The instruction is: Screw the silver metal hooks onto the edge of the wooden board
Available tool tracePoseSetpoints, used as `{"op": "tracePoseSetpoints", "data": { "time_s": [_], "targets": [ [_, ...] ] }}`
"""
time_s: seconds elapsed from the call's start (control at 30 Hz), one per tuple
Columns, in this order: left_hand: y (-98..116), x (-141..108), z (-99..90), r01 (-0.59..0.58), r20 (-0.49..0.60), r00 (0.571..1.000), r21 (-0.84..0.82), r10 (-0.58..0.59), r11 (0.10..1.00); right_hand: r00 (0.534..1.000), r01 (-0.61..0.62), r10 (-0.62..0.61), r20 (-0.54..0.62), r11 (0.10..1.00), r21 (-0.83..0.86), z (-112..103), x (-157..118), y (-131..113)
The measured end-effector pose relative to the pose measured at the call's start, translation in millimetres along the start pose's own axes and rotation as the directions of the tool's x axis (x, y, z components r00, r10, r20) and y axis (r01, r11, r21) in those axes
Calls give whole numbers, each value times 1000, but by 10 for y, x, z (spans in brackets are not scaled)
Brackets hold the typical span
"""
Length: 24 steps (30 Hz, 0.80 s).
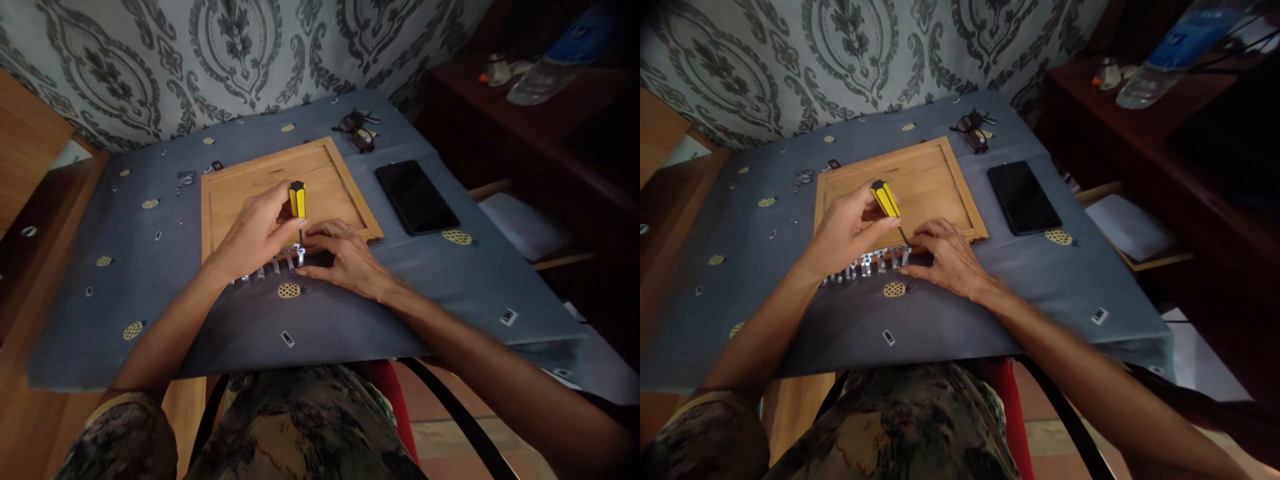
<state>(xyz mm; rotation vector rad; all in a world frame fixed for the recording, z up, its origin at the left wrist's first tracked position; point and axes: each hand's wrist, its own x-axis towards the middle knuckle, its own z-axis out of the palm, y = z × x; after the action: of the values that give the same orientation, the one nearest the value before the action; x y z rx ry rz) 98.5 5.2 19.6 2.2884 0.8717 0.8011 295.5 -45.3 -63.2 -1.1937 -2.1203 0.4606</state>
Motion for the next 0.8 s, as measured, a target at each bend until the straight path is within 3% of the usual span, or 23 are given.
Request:
{"op": "tracePoseSetpoints", "data": {
  "time_s": [0.57,0.8],
  "targets": [
    [-13,-8,-7,-17,-8,1000,33,18,999,999,20,-22,40,999,46,-35,-10,35],
    [-88,16,-43,-36,44,998,9,35,999,999,21,-23,41,999,39,-35,-11,34]
  ]
}}
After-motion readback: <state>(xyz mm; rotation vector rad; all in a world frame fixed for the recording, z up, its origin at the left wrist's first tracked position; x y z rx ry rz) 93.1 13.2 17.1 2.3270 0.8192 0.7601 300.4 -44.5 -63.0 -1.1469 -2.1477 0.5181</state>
